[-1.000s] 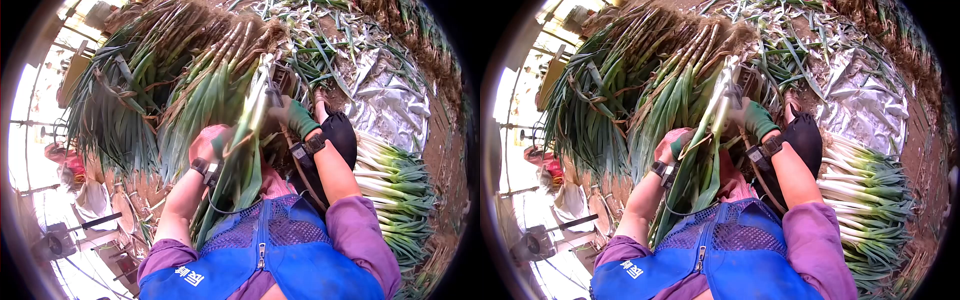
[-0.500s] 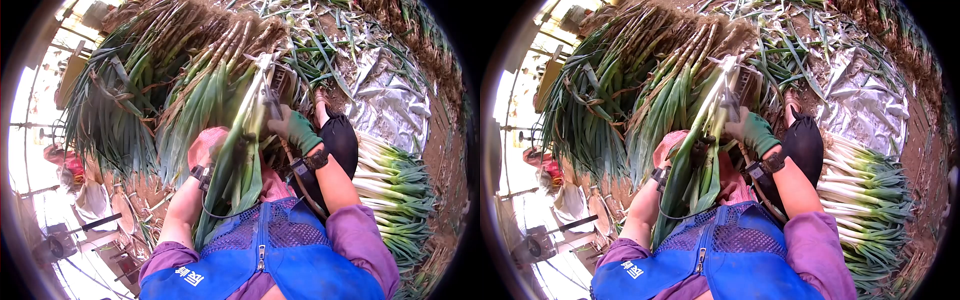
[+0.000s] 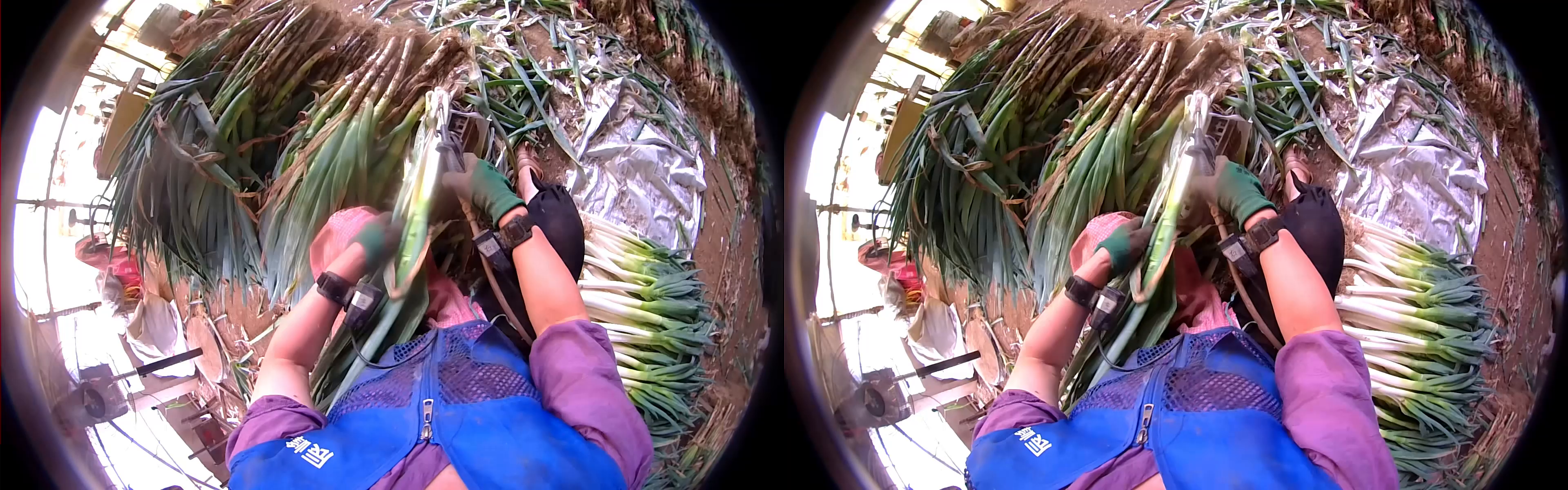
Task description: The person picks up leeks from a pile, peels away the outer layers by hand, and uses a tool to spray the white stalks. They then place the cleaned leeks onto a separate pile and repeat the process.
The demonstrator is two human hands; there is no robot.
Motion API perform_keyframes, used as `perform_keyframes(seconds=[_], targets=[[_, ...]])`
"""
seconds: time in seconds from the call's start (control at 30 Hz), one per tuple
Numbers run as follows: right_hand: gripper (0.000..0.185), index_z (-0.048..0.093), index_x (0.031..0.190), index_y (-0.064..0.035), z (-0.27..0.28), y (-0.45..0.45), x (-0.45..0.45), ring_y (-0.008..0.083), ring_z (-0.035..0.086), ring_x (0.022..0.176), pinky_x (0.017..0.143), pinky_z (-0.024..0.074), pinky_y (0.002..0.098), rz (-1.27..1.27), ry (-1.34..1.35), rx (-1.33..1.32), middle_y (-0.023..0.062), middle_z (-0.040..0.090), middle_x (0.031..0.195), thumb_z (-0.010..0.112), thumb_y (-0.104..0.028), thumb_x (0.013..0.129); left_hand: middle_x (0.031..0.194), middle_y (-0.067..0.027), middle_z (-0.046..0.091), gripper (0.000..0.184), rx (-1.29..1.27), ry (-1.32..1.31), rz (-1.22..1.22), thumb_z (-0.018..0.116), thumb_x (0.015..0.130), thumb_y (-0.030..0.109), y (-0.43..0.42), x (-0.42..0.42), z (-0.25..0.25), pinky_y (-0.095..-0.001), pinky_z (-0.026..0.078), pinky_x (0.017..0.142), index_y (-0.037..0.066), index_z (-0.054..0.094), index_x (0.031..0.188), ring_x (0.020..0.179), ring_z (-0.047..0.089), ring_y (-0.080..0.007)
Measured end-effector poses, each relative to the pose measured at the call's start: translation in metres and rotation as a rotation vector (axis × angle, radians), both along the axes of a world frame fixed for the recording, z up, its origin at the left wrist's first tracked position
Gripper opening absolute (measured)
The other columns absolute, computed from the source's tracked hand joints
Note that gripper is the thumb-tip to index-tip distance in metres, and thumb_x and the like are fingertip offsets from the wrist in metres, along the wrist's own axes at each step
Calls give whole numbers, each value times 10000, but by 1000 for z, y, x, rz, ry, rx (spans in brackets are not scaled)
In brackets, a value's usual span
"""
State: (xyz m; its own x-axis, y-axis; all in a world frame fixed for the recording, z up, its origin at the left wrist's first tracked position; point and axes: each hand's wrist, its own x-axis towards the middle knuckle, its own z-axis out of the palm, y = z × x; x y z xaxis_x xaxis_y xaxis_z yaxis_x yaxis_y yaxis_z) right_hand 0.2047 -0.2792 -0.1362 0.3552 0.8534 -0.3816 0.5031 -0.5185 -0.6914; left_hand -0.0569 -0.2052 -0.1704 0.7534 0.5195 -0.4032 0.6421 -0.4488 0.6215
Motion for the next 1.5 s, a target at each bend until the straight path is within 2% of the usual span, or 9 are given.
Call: perform_keyframes(seconds=[0.07, 0.27, 0.43, 0.7, 0.87, 1.07, 1.23, 1.37, 1.5], targets=[[669, 545, 1172, 56, 16, -14, -10, 430, 658, 1015, 898, 505, 436, 62, 22, -57, 302, 668, 1040, 649, -463, 763, 963, -213, 676, 351, 21, 135, 172, 584, 920, 322, -12, 9, 32, -426, 509, 783, 23, 597, 1102, 898, 657, -383], [625, 549, 1185, 2, 14, -42, -25, 427, 645, 1013, 899, 487, 454, 108, -32, -38, 292, 660, 1040, 652, -456, 772, 1019, -151, 711, 418, -20, 209, 10, 684, 873, 395, 57, 20, 113, -387, 523, 826, 54, 670, 1115, 932, 675, -271], [698, 525, 1304, -11, 17, -54, -35, 397, 662, 986, 886, 508, 424, -45, 85, 111, 261, 675, 1045, 681, -437, 773, 1271, -288, 602, 582, 462, 180, 356, 652, 842, 405, 158, 21, 63, -441, 482, 964, 57, 559, 1300, 1166, 608, -390], [737, 512, 1333, -6, -5, -37, -27, 369, 689, 909, 840, 530, 407, -93, -17, 62, 232, 700, 958, 689, -443, 766, 1353, -270, 565, 757, 332, 501, 404, 718, 736, 387, 197, 30, 45, -439, 455, 1047, 47, 510, 1379, 1250, 563, -390], [841, 451, 1403, 6, -3, -40, -36, 397, 658, 1058, 918, 505, 427, -49, -40, 29, 283, 668, 1110, 697, -469, 755, 1127, -228, 681, 715, 316, 420, 396, 790, 612, 446, 192, 18, 48, -413, 498, 904, -2, 652, 1152, 1058, 654, -340], [953, 365, 1457, 43, -2, -47, -33, 418, 609, 1160, 975, 479, 428, -31, -18, 10, 324, 617, 1214, 707, -494, 748, 867, -134, 706, 521, -103, 141, 289, 783, 784, 418, 157, 2, 36, -326, 523, 644, 31, 689, 1120, 744, 650, -165], [943, 368, 1453, 46, -3, -48, -35, 424, 611, 1146, 968, 481, 430, -28, -6, -6, 325, 621, 1200, 706, -486, 752, 1226, -192, 671, 643, 537, 133, 428, 743, 790, 460, 171, 9, 45, -405, 496, 948, 68, 622, 1284, 1092, 658, -332], [936, 376, 1446, 43, 3, -44, -36, 428, 615, 1131, 962, 481, 438, 6, -10, -72, 321, 627, 1178, 699, -489, 748, 1227, -253, 649, 838, 482, 97, 419, 766, 693, 527, 220, 3, -24, -426, 475, 1007, 29, 566, 1337, 1168, 615, -376], [916, 390, 1429, 35, 12, -41, -34, 434, 628, 1093, 935, 492, 451, -2, 17, -71, 319, 631, 1159, 693, -483, 737, 1161, -235, 684, 859, 140, 148, 401, 787, 692, 497, 217, 15, 0, -409, 506, 949, -20, 547, 1335, 1081, 662, -357]])
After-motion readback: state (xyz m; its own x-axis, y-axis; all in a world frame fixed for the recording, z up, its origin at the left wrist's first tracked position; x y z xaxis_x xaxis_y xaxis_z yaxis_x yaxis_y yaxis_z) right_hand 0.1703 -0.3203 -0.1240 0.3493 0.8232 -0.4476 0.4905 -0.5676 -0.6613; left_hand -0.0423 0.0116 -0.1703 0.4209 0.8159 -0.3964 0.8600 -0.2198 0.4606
